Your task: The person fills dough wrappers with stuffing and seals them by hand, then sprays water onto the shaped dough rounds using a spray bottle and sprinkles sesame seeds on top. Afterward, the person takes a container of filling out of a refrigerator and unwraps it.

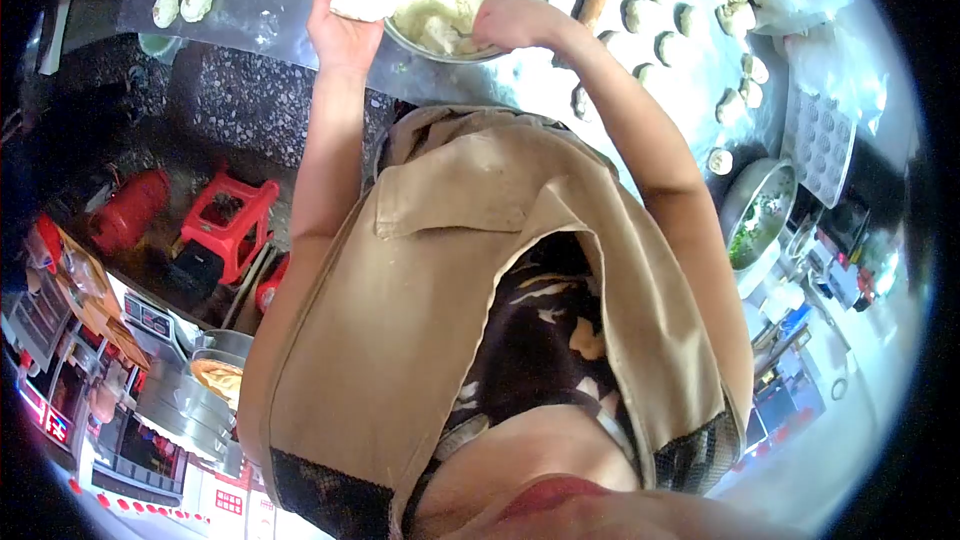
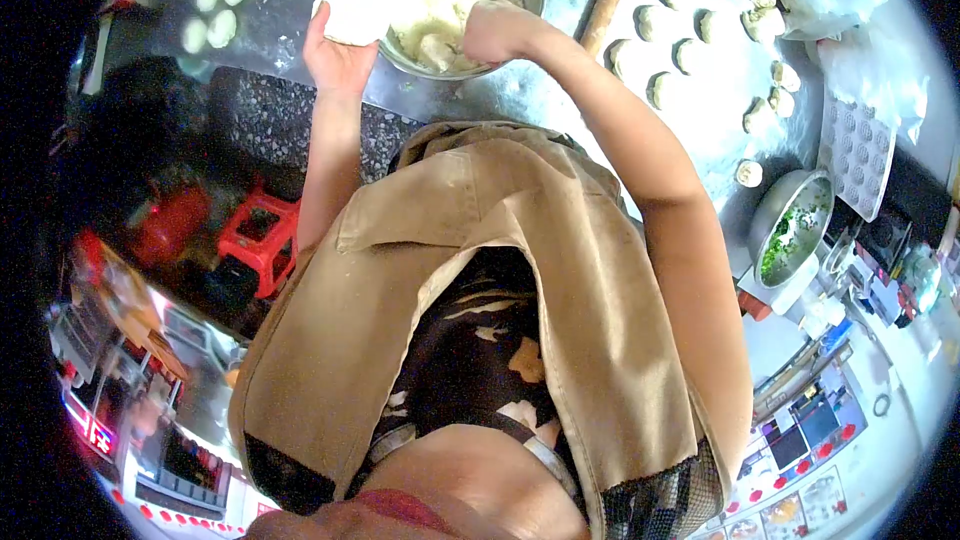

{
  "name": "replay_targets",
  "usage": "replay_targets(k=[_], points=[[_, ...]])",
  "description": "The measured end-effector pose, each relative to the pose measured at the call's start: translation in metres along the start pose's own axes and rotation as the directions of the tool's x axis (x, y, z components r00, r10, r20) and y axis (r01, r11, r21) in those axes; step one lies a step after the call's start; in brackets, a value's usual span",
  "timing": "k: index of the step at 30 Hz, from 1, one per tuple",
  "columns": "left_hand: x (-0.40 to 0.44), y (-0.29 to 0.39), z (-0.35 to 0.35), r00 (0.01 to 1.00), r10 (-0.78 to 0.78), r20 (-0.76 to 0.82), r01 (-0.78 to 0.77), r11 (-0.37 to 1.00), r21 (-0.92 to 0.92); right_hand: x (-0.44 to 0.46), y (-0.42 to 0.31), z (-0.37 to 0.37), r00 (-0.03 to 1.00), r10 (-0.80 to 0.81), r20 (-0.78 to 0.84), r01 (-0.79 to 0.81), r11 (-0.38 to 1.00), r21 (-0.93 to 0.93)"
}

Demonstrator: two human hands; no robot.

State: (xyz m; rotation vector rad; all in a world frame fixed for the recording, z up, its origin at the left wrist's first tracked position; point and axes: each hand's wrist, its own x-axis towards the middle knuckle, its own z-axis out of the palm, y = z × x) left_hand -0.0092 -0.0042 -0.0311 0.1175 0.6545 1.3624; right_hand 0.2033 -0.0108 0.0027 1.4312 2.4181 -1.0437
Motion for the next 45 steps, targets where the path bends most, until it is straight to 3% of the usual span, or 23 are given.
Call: replay_targets(k=[2, 3, 4, 6, 8, 10, 12, 14, 19, 23, 26, 28, 30, 32, 33, 35, 36, 38, 40, 42, 43, 44, 45], points=[[-0.004, -0.002, 0.011, 1.0, -0.007, 0.007, 0.007, 1.0, 0.008, -0.019, -0.004, -0.024, 0.996, 0.046, 0.08, -0.059, 0.983, 0.175], [-0.006, -0.004, 0.017, 0.999, -0.016, -0.029, 0.019, 0.995, 0.094, -0.024, -0.003, -0.025, 0.981, 0.191, 0.036, -0.193, 0.942, 0.275], [-0.007, -0.006, 0.023, 0.998, -0.021, -0.066, 0.032, 0.983, 0.178, -0.033, -0.001, -0.03, 0.981, 0.193, 0.022, -0.192, 0.942, 0.275], [-0.009, -0.012, 0.032, 0.995, -0.072, -0.066, 0.085, 0.974, 0.212, -0.055, -0.004, -0.042, 0.948, 0.317, -0.041, -0.259, 0.836, 0.483], [-0.013, -0.019, 0.042, 0.99, -0.124, -0.072, 0.138, 0.959, 0.249, -0.068, -0.011, -0.046, 0.936, 0.341, -0.089, -0.248, 0.817, 0.52], [-0.021, -0.026, 0.056, 0.978, -0.201, -0.052, 0.208, 0.941, 0.265, -0.073, -0.017, -0.039, 0.865, 0.421, -0.273, -0.214, 0.802, 0.557], [-0.027, -0.033, 0.065, 0.97, -0.242, 0.004, 0.232, 0.935, 0.269, -0.071, -0.021, -0.024, 0.829, 0.413, -0.377, -0.192, 0.843, 0.503], [-0.035, -0.035, 0.08, 0.955, -0.295, 0.037, 0.279, 0.932, 0.231, -0.065, -0.023, -0.002, 0.644, 0.217, -0.734, -0.092, 0.974, 0.207], [-0.035, -0.034, 0.091, 0.937, -0.34, 0.077, 0.326, 0.933, 0.152, -0.061, -0.029, 0.036, 0.492, -0.073, -0.868, -0.251, 0.942, -0.221], [-0.03, -0.031, 0.089, 0.939, -0.342, -0.011, 0.338, 0.92, 0.2, -0.062, -0.022, 0.047, 0.486, -0.134, -0.864, -0.222, 0.937, -0.27], [-0.03, -0.032, 0.083, 0.948, -0.319, 0.015, 0.312, 0.934, 0.175, -0.067, -0.022, 0.043, 0.454, -0.13, -0.881, -0.13, 0.969, -0.21], [-0.026, -0.03, 0.075, 0.952, -0.303, 0.035, 0.293, 0.939, 0.179, -0.071, -0.02, 0.039, 0.395, 0.074, -0.916, -0.055, 0.997, 0.057], [-0.024, -0.026, 0.069, 0.956, -0.288, 0.056, 0.273, 0.944, 0.183, -0.069, -0.009, 0.033, 0.449, 0.247, -0.859, -0.139, 0.969, 0.206], [-0.024, -0.021, 0.066, 0.943, -0.329, 0.042, 0.311, 0.922, 0.231, -0.064, 0.005, 0.03, 0.372, 0.008, -0.928, -0.197, 0.978, -0.071], [-0.024, -0.02, 0.066, 0.941, -0.335, 0.045, 0.316, 0.919, 0.236, -0.064, 0.001, 0.025, 0.367, 0.013, -0.93, -0.203, 0.977, -0.066], [-0.027, -0.02, 0.064, 0.891, -0.449, 0.067, 0.404, 0.851, 0.335, -0.065, -0.008, 0.014, 0.375, -0.004, -0.927, 0.096, 0.995, 0.035], [-0.026, -0.022, 0.061, 0.884, -0.462, 0.066, 0.417, 0.845, 0.335, -0.066, -0.008, 0.014, 0.377, 0.007, -0.926, 0.083, 0.996, 0.041], [-0.02, -0.027, 0.055, 0.81, -0.58, 0.093, 0.504, 0.767, 0.398, -0.068, -0.006, 0.011, 0.585, -0.011, -0.811, 0.339, 0.911, 0.232], [-0.018, -0.031, 0.055, 0.781, -0.615, 0.11, 0.525, 0.741, 0.419, -0.076, -0.006, 0.008, 0.595, -0.036, -0.803, 0.315, 0.93, 0.191], [-0.018, -0.036, 0.057, 0.75, -0.649, 0.124, 0.545, 0.713, 0.441, -0.084, -0.004, 0.009, 0.645, 0.112, -0.756, 0.279, 0.886, 0.37], [-0.02, -0.038, 0.061, 0.755, -0.64, 0.14, 0.485, 0.689, 0.539, -0.084, -0.003, 0.01, 0.645, 0.218, -0.732, 0.267, 0.834, 0.483], [-0.02, -0.041, 0.063, 0.759, -0.632, 0.158, 0.416, 0.657, 0.629, -0.085, -0.001, 0.009, 0.644, 0.225, -0.731, 0.259, 0.835, 0.486], [-0.02, -0.043, 0.063, 0.753, -0.639, 0.158, 0.422, 0.653, 0.629, -0.087, 0.002, 0.007, 0.732, 0.324, -0.6, 0.199, 0.739, 0.643]])
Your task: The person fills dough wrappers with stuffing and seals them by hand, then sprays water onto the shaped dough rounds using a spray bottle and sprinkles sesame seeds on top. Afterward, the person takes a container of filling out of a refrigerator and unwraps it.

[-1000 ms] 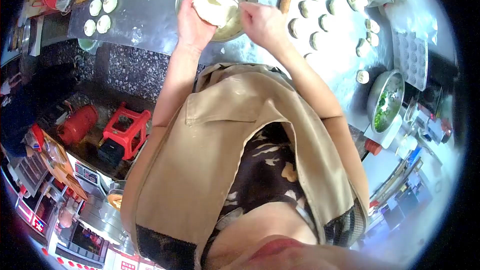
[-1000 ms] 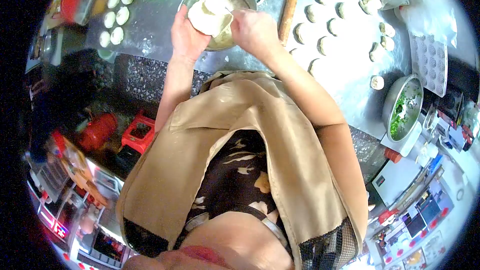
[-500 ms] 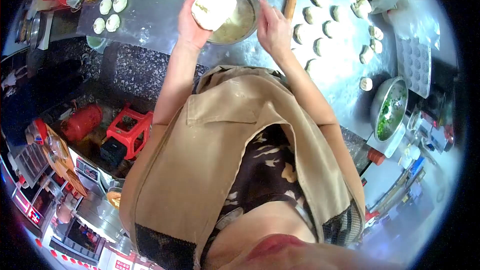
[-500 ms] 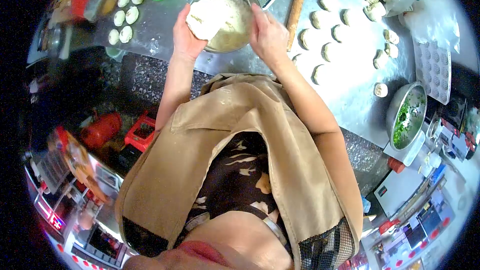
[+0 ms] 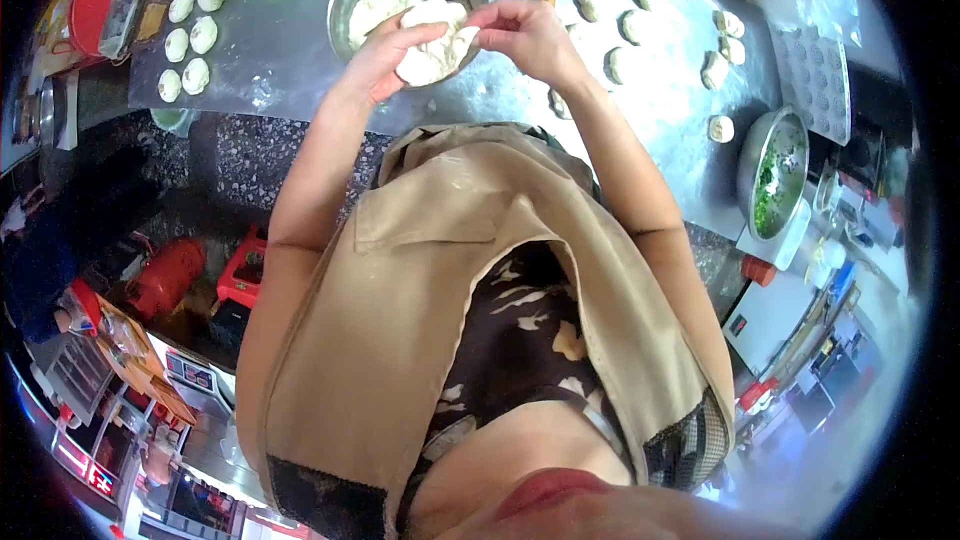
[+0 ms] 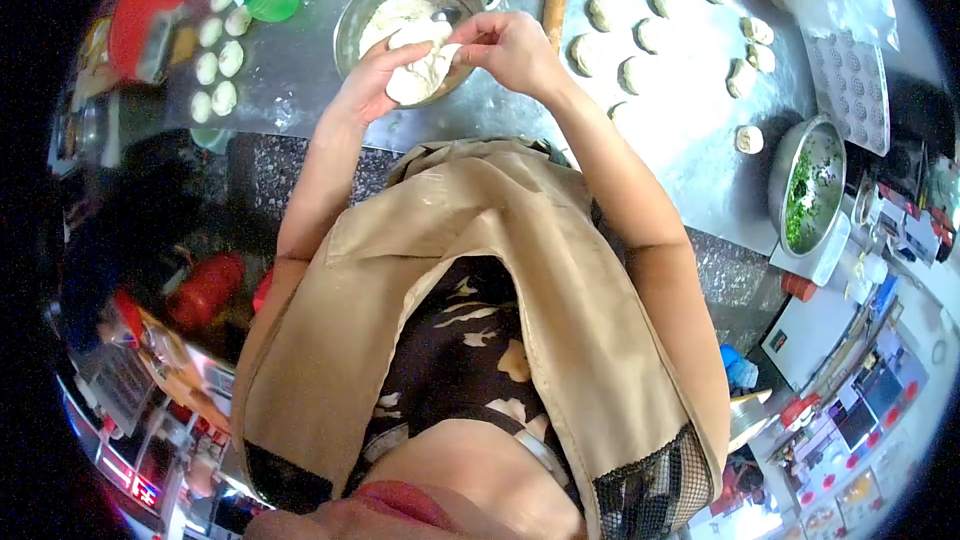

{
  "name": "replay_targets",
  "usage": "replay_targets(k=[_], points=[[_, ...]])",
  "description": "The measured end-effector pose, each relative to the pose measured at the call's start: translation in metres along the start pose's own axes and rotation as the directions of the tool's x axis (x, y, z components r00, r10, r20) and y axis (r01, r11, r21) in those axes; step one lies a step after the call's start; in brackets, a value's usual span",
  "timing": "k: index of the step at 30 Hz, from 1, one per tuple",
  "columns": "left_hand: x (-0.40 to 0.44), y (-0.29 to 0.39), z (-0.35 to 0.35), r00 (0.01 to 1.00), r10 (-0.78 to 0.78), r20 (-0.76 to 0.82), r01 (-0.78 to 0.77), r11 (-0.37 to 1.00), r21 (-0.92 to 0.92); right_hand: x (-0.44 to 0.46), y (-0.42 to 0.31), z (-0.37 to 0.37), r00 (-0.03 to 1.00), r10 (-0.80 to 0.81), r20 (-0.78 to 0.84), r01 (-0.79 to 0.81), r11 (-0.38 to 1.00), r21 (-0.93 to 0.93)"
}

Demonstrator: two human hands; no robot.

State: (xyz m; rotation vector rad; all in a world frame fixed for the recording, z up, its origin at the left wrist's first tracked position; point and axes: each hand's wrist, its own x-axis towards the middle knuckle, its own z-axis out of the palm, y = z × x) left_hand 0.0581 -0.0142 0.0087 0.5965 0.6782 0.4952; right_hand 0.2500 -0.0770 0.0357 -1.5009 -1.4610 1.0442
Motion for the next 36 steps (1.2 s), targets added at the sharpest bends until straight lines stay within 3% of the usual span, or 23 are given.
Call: replay_targets(k=[1, 3, 7, 11, 13, 16, 18, 20, 21, 23, 25, 27, 28, 29, 31, 32, 33, 34, 36], points=[[0.003, 0.0, 0.0, 0.998, -0.057, 0.02, 0.055, 0.996, 0.075, 0.0, 0.0, -0.003, 0.983, 0.168, 0.073, -0.174, 0.981, 0.083], [0.011, 0.001, -0.001, 0.992, -0.12, 0.044, 0.112, 0.982, 0.155, -0.001, 0.003, -0.004, 0.981, 0.192, 0.018, -0.193, 0.981, 0.024], [0.025, 0.013, 0.006, 0.967, -0.216, 0.134, 0.174, 0.947, 0.269, -0.006, 0.008, -0.001, 0.969, 0.187, -0.164, -0.156, 0.971, 0.183], [0.044, 0.012, 0.003, 0.933, -0.304, 0.195, 0.201, 0.886, 0.417, -0.009, 0.012, -0.008, 0.969, 0.245, -0.013, -0.237, 0.947, 0.218], [0.045, 0.015, 0.01, 0.934, -0.315, 0.167, 0.219, 0.877, 0.428, -0.015, -0.004, -0.011, 0.976, 0.215, 0.026, -0.217, 0.972, 0.088], [0.048, 0.023, 0.02, 0.889, -0.384, 0.251, 0.236, 0.852, 0.468, -0.016, 0.0, -0.008, 0.992, 0.08, -0.096, -0.081, 0.997, -0.007], [0.051, 0.031, 0.028, 0.858, -0.456, 0.236, 0.221, 0.743, 0.632, -0.014, -0.004, -0.008, 0.988, 0.005, -0.151, -0.015, 0.998, -0.063], [0.058, 0.031, 0.024, 0.827, -0.51, 0.237, 0.255, 0.716, 0.65, -0.011, -0.015, -0.013, 0.986, 0.165, -0.022, -0.166, 0.986, -0.026], [0.059, 0.033, 0.024, 0.793, -0.561, 0.237, 0.288, 0.689, 0.665, -0.012, -0.015, -0.011, 0.987, 0.162, -0.022, -0.163, 0.986, -0.024], [0.06, 0.035, 0.026, 0.791, -0.563, 0.239, 0.292, 0.692, 0.66, -0.015, -0.012, -0.006, 0.987, -0.026, -0.159, 0.005, 0.991, -0.133], [0.06, 0.039, 0.03, 0.791, -0.562, 0.241, 0.299, 0.7, 0.648, -0.012, -0.003, -0.003, 0.988, -0.029, -0.154, 0.025, 0.999, -0.025], [0.064, 0.042, 0.03, 0.771, -0.617, 0.16, 0.273, 0.547, 0.792, -0.009, 0.006, -0.002, 0.988, -0.024, -0.15, 0.037, 0.995, 0.088], [0.068, 0.038, 0.023, 0.777, -0.586, 0.229, 0.168, 0.543, 0.823, -0.006, 0.01, -0.004, 0.992, -0.059, -0.108, 0.056, 0.998, -0.032], [0.07, 0.04, 0.018, 0.778, -0.585, 0.228, 0.167, 0.543, 0.823, -0.003, 0.012, -0.006, 0.994, -0.093, -0.064, 0.082, 0.985, -0.152], [0.064, 0.051, 0.022, 0.821, -0.541, 0.186, 0.289, 0.673, 0.681, -0.004, 0.016, -0.005, 0.997, -0.016, -0.08, 0.007, 0.994, -0.108], [0.06, 0.055, 0.015, 0.859, -0.473, 0.194, 0.284, 0.757, 0.588, -0.006, 0.023, -0.001, 0.991, 0.062, -0.118, -0.052, 0.995, 0.088], [0.054, 0.057, 0.014, 0.86, -0.473, 0.191, 0.286, 0.757, 0.588, -0.007, 0.027, 0.002, 0.979, 0.148, -0.138, -0.104, 0.953, 0.283], [0.047, 0.058, 0.013, 0.878, -0.409, 0.247, 0.282, 0.861, 0.423, -0.01, 0.031, 0.004, 0.976, 0.16, -0.147, -0.089, 0.91, 0.404], [0.037, 0.043, 0.007, 0.904, -0.22, 0.366, 0.196, 0.975, 0.102, -0.014, 0.035, 0.01, 0.963, 0.191, -0.189, -0.08, 0.875, 0.478]])
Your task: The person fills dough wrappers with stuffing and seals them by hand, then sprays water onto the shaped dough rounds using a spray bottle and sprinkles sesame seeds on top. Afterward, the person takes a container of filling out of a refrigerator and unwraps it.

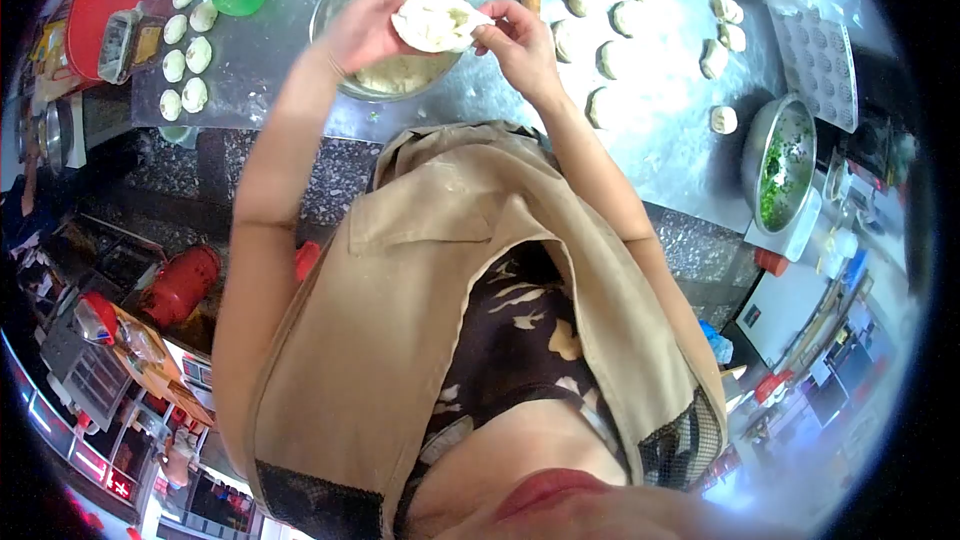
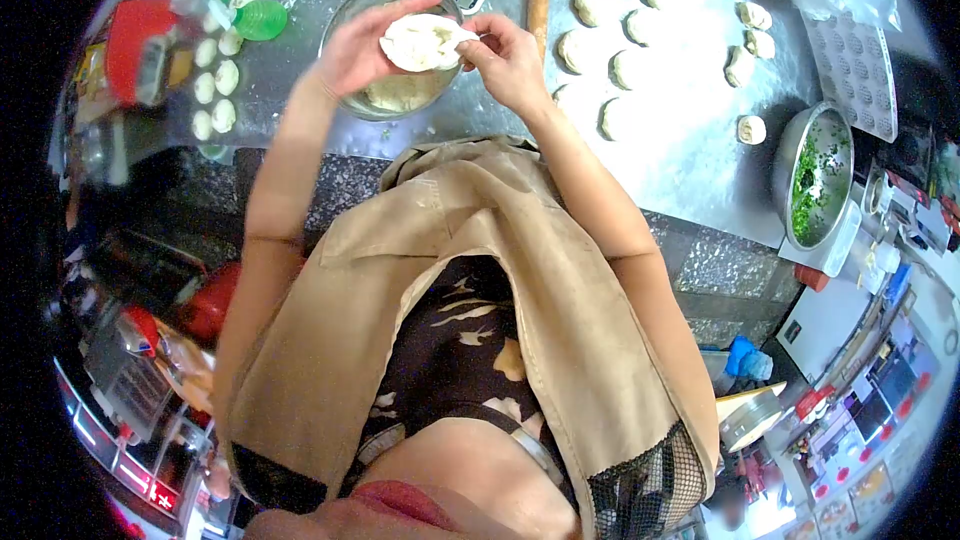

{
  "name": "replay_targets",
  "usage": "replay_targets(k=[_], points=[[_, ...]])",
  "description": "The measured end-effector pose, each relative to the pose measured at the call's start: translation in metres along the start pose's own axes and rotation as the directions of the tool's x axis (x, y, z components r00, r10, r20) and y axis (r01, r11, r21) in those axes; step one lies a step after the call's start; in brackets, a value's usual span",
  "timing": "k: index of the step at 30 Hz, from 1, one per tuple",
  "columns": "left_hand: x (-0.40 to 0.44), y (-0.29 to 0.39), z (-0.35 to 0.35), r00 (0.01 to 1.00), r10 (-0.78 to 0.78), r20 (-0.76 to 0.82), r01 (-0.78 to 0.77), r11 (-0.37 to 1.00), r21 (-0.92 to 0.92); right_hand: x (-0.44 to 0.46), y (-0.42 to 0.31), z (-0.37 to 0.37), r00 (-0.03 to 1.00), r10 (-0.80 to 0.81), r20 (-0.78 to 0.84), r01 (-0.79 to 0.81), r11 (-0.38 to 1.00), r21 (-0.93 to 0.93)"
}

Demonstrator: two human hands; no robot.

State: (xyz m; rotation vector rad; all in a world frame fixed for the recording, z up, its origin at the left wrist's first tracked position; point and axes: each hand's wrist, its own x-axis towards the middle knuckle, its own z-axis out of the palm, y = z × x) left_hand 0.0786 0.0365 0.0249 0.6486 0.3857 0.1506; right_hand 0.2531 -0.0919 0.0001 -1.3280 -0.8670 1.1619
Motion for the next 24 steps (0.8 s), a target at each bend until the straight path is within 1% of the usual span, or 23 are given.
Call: replay_targets(k=[1, 2, 3, 4, 5, 6, 7, 9, 11, 12, 14, 15, 16, 17, 18, 19, 20, 21, 22, 23, 24], points=[[-0.002, -0.015, 0.004, 1.0, -0.003, -0.001, 0.003, 1.0, 0.001, -0.001, 0.003, 0.001, 0.999, 0.011, -0.053, -0.006, 0.997, 0.078], [-0.002, -0.03, 0.013, 0.981, 0.154, -0.121, -0.157, 0.987, -0.019, -0.002, 0.007, 0.003, 0.998, 0.012, -0.055, -0.008, 0.997, 0.081], [0.0, -0.043, 0.022, 0.923, 0.301, -0.239, -0.315, 0.949, -0.018, -0.003, 0.01, 0.005, 0.996, 0.029, -0.082, -0.015, 0.984, 0.175], [0.003, -0.053, 0.031, 0.855, 0.369, -0.364, -0.428, 0.899, -0.096, -0.004, 0.012, 0.006, 0.993, 0.051, -0.108, -0.021, 0.963, 0.267], [0.009, -0.063, 0.029, 0.856, 0.365, -0.366, -0.427, 0.898, -0.102, -0.005, 0.013, 0.007, 0.993, 0.057, -0.108, -0.026, 0.964, 0.264], [0.014, -0.07, 0.029, 0.775, 0.481, -0.41, -0.459, 0.874, 0.158, -0.005, 0.01, 0.008, 0.974, -0.166, -0.152, 0.156, 0.985, -0.073], [0.017, -0.074, 0.03, 0.683, 0.6, -0.417, -0.448, 0.795, 0.409, -0.006, 0.005, 0.007, 0.966, -0.235, -0.113, 0.207, 0.955, -0.214], [0.017, -0.07, 0.03, 0.68, 0.598, -0.423, -0.434, 0.794, 0.426, -0.006, -0.01, 0.007, 0.929, -0.368, -0.032, 0.31, 0.824, -0.474], [0.013, -0.062, 0.028, 0.728, 0.582, -0.363, -0.252, 0.719, 0.647, -0.002, -0.011, 0.005, 0.849, -0.51, 0.139, 0.502, 0.696, -0.514], [0.014, -0.062, 0.028, 0.727, 0.584, -0.361, -0.253, 0.717, 0.649, -0.005, -0.014, 0.003, 0.864, -0.474, 0.167, 0.48, 0.678, -0.557], [0.014, -0.06, 0.027, 0.757, 0.546, -0.359, -0.164, 0.69, 0.705, -0.01, -0.015, 0.005, 0.856, -0.495, 0.151, 0.487, 0.673, -0.556], [0.013, -0.058, 0.027, 0.756, 0.548, -0.358, -0.164, 0.689, 0.706, -0.013, -0.018, 0.008, 0.849, -0.511, 0.134, 0.491, 0.671, -0.556], [0.012, -0.054, 0.028, 0.772, 0.537, -0.341, -0.131, 0.658, 0.741, -0.015, -0.023, 0.01, 0.848, -0.512, 0.134, 0.492, 0.67, -0.556], [0.012, -0.052, 0.028, 0.787, 0.525, -0.323, -0.099, 0.625, 0.774, -0.015, -0.029, 0.014, 0.901, -0.435, 0.01, 0.384, 0.784, -0.487], [0.013, -0.049, 0.025, 0.788, 0.526, -0.32, -0.101, 0.623, 0.776, -0.015, -0.029, 0.013, 0.92, -0.387, -0.051, 0.326, 0.834, -0.446], [0.014, -0.046, 0.02, 0.81, 0.524, -0.263, -0.091, 0.555, 0.827, -0.015, -0.029, 0.013, 0.935, -0.338, -0.112, 0.27, 0.877, -0.397], [0.014, -0.045, 0.017, 0.833, 0.515, -0.204, -0.085, 0.482, 0.872, -0.01, -0.021, 0.008, 0.905, -0.422, 0.045, 0.386, 0.775, -0.5], [0.013, -0.042, 0.019, 0.837, 0.512, -0.195, -0.088, 0.477, 0.874, -0.007, -0.02, 0.005, 0.852, -0.479, 0.21, 0.505, 0.646, -0.573], [0.012, -0.038, 0.021, 0.872, 0.41, -0.269, 0.018, 0.521, 0.854, -0.01, -0.018, 0.006, 0.805, -0.538, 0.251, 0.564, 0.558, -0.609], [0.011, -0.035, 0.023, 0.89, 0.302, -0.341, 0.128, 0.553, 0.824, -0.014, -0.018, 0.006, 0.803, -0.542, 0.247, 0.564, 0.556, -0.611], [0.009, -0.032, 0.03, 0.9, 0.31, -0.308, 0.117, 0.508, 0.853, -0.019, -0.021, 0.008, 0.819, -0.503, 0.276, 0.548, 0.543, -0.636]])
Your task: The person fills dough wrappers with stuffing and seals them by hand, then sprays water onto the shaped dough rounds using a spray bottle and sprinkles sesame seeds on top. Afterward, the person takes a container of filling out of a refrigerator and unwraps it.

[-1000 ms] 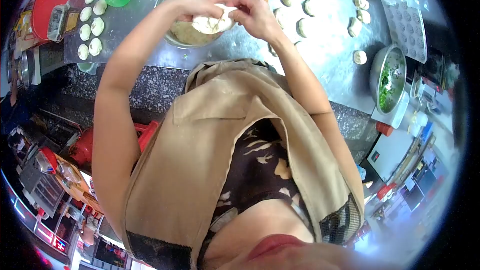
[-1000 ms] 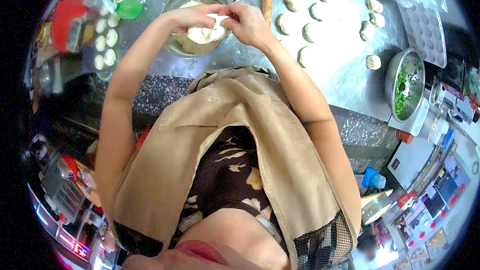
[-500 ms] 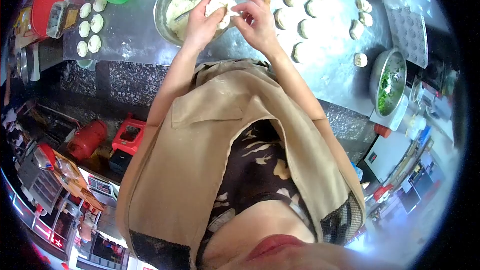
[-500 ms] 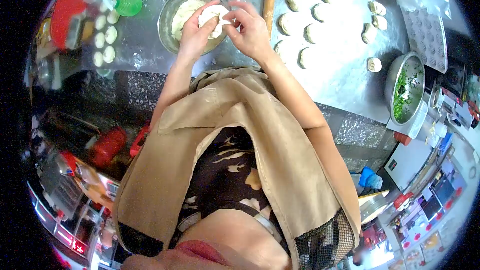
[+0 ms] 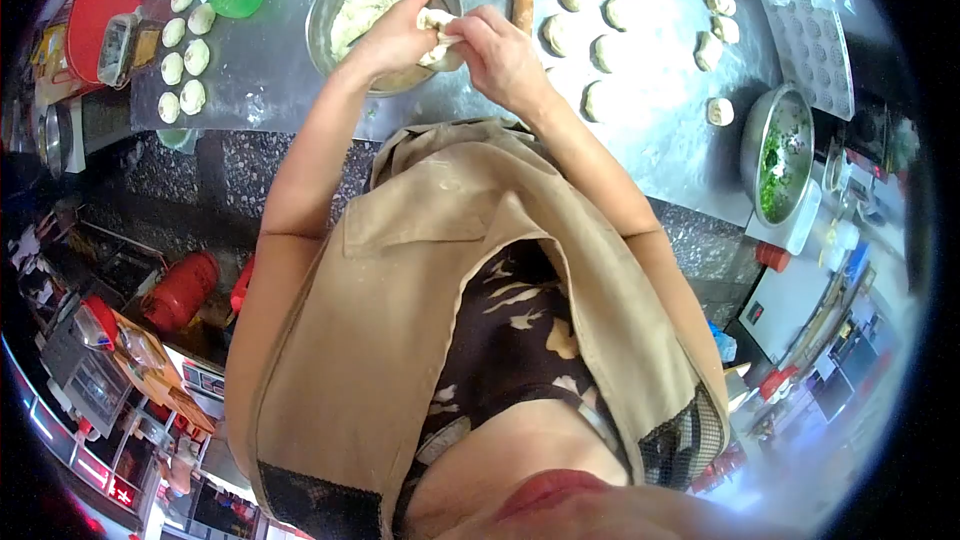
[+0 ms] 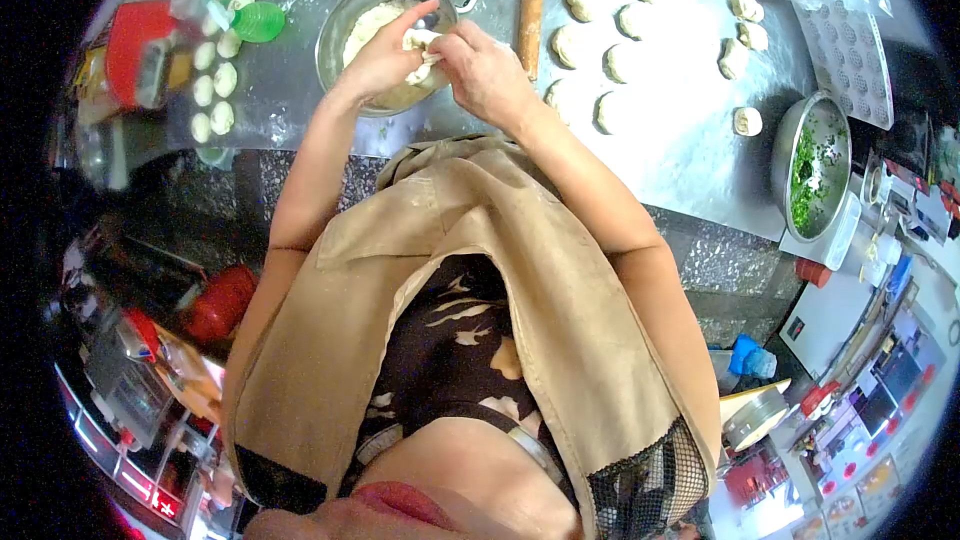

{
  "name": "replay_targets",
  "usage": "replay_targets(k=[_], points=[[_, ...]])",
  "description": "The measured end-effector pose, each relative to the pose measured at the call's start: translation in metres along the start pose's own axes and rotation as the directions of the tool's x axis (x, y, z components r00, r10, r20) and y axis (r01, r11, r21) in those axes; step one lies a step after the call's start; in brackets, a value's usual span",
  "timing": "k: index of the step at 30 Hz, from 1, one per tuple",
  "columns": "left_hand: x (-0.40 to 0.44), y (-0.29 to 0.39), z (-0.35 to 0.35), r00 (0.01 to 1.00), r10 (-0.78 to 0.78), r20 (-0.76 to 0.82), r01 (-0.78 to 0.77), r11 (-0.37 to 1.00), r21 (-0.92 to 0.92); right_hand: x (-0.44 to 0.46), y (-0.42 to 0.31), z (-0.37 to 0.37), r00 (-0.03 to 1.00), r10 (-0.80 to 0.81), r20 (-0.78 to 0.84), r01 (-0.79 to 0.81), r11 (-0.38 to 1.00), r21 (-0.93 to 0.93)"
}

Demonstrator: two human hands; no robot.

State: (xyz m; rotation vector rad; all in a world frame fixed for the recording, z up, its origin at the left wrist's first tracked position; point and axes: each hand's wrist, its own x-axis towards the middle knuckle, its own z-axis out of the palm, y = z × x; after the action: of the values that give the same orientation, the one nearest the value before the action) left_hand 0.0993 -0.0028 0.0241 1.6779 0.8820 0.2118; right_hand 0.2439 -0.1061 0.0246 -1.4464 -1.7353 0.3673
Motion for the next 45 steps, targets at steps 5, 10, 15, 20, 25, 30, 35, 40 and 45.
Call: replay_targets(k=[5, 10, 15, 20, 25, 30, 35, 40, 45], points=[[0.012, -0.001, -0.001, 0.992, 0.067, 0.106, -0.076, 0.994, 0.082, 0.005, 0.0, 0.002, 1.0, 0.001, 0.025, 0.0, 0.999, -0.04], [0.0, 0.027, 0.002, 0.979, -0.2, 0.028, 0.192, 0.88, -0.435, -0.001, -0.001, -0.003, 0.99, 0.077, -0.119, -0.087, 0.993, -0.081], [-0.006, 0.016, 0.041, 0.974, -0.219, -0.062, 0.116, 0.715, -0.69, -0.012, -0.009, 0.003, 0.958, 0.03, -0.287, -0.057, 0.995, -0.087], [-0.007, 0.033, 0.03, 0.997, -0.067, -0.028, 0.059, 0.973, -0.225, -0.017, -0.007, -0.011, 0.987, 0.086, -0.134, -0.101, 0.989, -0.104], [-0.027, 0.042, 0.011, 0.971, 0.094, 0.22, 0.061, 0.791, -0.608, -0.022, -0.021, -0.03, 0.938, 0.143, -0.317, -0.141, 0.99, 0.03], [-0.017, 0.009, 0.082, 0.991, -0.13, 0.021, 0.063, 0.324, -0.944, -0.037, -0.029, -0.021, 0.923, 0.148, -0.355, -0.092, 0.981, 0.17], [-0.018, 0.008, 0.083, 0.979, -0.172, 0.109, 0.166, 0.367, -0.915, -0.045, -0.035, -0.046, 0.977, 0.103, -0.188, -0.09, 0.993, 0.076], [-0.021, 0.022, 0.075, 0.937, -0.176, 0.301, 0.333, 0.71, -0.621, -0.051, -0.026, -0.057, 0.992, 0.103, -0.076, -0.1, 0.994, 0.053], [-0.016, 0.009, 0.087, 0.873, -0.279, 0.4, 0.484, 0.601, -0.636, -0.081, -0.019, -0.046, 0.984, -0.102, -0.144, 0.079, 0.984, -0.157]])
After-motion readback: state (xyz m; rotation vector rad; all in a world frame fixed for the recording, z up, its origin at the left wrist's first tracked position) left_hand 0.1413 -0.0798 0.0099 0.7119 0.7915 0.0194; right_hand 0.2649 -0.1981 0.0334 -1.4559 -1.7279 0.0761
